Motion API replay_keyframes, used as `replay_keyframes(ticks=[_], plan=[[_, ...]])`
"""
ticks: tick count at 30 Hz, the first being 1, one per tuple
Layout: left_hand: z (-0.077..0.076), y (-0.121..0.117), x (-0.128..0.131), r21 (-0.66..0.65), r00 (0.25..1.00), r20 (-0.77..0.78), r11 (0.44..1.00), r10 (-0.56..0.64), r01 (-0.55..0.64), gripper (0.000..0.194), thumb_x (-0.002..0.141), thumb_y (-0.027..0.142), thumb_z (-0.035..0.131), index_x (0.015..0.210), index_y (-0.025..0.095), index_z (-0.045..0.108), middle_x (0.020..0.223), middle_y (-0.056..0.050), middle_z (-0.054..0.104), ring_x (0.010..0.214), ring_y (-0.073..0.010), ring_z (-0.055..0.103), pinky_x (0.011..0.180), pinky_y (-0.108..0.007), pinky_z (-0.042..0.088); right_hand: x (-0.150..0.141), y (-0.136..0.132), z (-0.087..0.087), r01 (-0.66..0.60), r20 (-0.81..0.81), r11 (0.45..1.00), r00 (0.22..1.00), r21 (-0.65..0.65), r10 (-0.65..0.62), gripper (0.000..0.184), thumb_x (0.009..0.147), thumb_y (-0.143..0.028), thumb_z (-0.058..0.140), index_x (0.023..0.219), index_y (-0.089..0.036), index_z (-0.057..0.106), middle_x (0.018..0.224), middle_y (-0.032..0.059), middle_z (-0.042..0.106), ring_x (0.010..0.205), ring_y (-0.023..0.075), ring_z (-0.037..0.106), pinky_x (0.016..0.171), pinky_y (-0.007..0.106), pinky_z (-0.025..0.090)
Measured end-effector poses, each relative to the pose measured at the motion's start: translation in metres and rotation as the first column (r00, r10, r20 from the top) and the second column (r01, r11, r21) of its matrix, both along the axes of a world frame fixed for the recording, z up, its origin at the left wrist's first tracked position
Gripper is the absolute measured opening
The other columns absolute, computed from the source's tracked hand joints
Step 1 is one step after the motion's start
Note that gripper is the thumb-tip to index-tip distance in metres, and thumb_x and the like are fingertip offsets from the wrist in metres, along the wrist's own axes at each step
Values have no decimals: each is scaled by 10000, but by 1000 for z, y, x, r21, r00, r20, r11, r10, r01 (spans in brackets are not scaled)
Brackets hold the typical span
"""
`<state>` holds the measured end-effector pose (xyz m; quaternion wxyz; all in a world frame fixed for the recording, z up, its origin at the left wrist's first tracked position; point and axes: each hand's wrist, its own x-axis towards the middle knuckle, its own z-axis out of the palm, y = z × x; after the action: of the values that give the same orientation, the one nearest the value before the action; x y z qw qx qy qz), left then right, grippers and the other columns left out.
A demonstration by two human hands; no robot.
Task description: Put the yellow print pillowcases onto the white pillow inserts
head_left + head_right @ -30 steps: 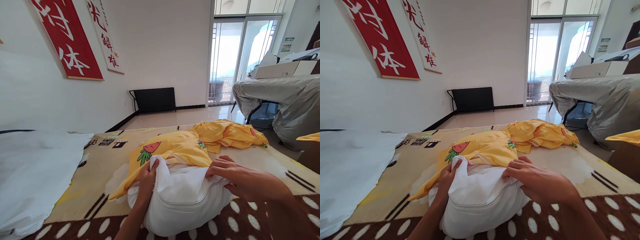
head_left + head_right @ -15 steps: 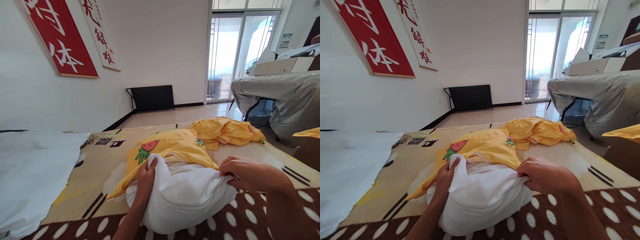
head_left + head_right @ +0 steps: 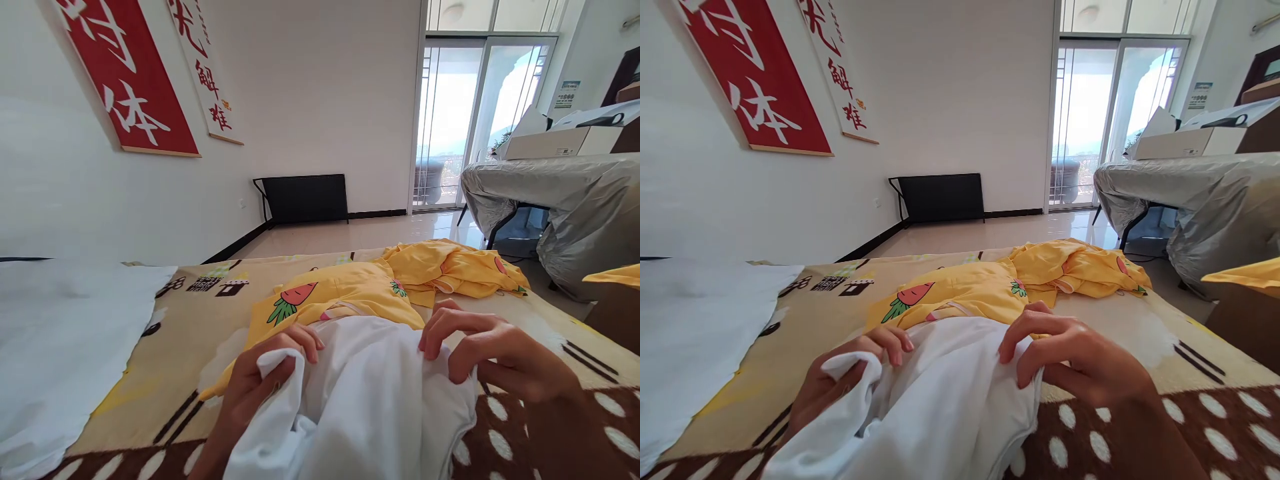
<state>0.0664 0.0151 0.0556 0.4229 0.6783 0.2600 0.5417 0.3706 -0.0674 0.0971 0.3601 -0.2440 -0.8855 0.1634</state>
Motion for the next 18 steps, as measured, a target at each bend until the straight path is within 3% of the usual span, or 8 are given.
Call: replay_keyframes(ticks=[2, 5, 8, 11, 14, 18], plan=[[10, -14, -2, 46, 983, -85, 985, -163, 167, 334, 770, 481, 609, 567, 217, 634, 734, -99, 676, 879, -292, 612, 898, -437, 455, -13, 4, -9, -71, -214, 997, 974, -12, 67, 217, 959, -238, 401, 867, -217, 596, 930, 66, 667, 901, 178, 623, 846, 384, 468], [12, -27, 7, 10, 932, -293, 974, -212, 224, 294, 810, 441, 559, 649, 215, 657, 769, -104, 691, 861, -281, 621, 873, -416, 471, -36, 15, -27, -93, -420, 993, 906, -75, 54, 192, 936, -235, 435, 879, -187, 611, 791, 60, 672, 767, 165, 626, 731, 334, 499], [7, -35, 16, 99, 905, -420, 988, -70, 122, 264, 841, 396, 502, 700, 227, 649, 777, -95, 673, 818, -256, 604, 786, -365, 485, -61, 27, -45, -119, -344, 966, 938, -229, 35, 223, 911, -263, 456, 838, -153, 637, 736, 50, 656, 652, 124, 566, 636, 255, 472], [4, -39, 16, 236, 920, -345, 966, 186, -107, 280, 832, 432, 503, 677, 242, 637, 725, -72, 648, 728, -233, 586, 673, -322, 482, -85, 34, -64, -230, -168, 919, 968, -319, 184, 209, 872, -265, 487, 839, -146, 655, 637, -8, 582, 533, 74, 447, 519, 173, 396], [2, -39, 13, 238, 901, -264, 929, 344, -284, 353, 828, 488, 502, 593, 239, 585, 574, -25, 556, 541, -177, 491, 505, -277, 408, -103, 35, -78, -270, -93, 921, 963, -281, 254, 185, 855, -253, 499, 895, -155, 651, 616, -36, 545, 502, 59, 411, 509, 140, 388], [0, -42, 14, 179, 877, -385, 955, 289, -236, 387, 824, 511, 500, 569, 225, 561, 533, -5, 513, 503, -152, 442, 476, -259, 374, -104, 30, -73, -155, -129, 984, 981, -89, 143, 187, 888, -254, 470, 917, -162, 630, 634, -19, 563, 575, 83, 510, 616, 168, 452]])
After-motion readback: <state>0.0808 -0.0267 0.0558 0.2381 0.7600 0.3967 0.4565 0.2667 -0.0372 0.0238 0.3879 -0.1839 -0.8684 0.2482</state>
